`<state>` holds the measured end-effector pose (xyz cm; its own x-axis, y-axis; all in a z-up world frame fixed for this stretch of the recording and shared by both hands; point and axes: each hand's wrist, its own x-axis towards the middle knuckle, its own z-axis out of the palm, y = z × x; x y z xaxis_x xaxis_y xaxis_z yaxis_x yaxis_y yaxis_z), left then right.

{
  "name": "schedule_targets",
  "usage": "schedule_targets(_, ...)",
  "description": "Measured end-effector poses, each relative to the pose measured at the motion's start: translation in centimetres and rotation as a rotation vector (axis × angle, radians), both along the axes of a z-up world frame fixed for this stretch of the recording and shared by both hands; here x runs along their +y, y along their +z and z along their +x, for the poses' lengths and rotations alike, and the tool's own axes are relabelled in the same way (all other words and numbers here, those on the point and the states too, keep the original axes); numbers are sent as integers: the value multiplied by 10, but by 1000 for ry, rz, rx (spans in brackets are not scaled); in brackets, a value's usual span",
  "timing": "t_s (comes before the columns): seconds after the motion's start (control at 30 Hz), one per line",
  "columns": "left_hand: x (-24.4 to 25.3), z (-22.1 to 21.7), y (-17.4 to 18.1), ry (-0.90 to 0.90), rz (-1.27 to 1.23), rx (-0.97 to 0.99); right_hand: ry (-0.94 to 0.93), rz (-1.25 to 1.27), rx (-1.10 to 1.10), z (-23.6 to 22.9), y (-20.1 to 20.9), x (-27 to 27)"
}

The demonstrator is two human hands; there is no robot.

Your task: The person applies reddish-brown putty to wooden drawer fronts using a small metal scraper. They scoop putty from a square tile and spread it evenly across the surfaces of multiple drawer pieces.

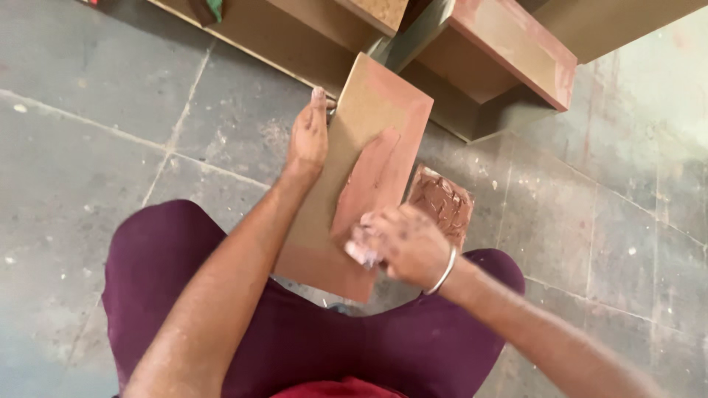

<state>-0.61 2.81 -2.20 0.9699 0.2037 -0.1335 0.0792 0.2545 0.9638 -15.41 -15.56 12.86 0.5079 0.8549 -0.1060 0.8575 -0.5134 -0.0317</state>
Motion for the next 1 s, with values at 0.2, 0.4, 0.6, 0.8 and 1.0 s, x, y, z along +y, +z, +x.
schedule_targets(0.2, 8, -29, 21, -3, 52, -45, -508, 88, -275, 111, 4, -2)
schedule_targets(0.4, 0, -22, -8, -13, -243, 173, -499, 137, -5, 25, -7, 49)
schedule_targets(0.6, 41, 8, -3, 224, -389, -108, -194, 112, 223, -25, 21, 44)
schedule_targets(0.8, 31, -43, 50, 71, -423, -198, -888, 1550, 985, 33, 31, 24)
schedule_targets(1.0, -10, -108, 99, -432, -579, -302, -729, 1848, 1065, 47, 14, 32)
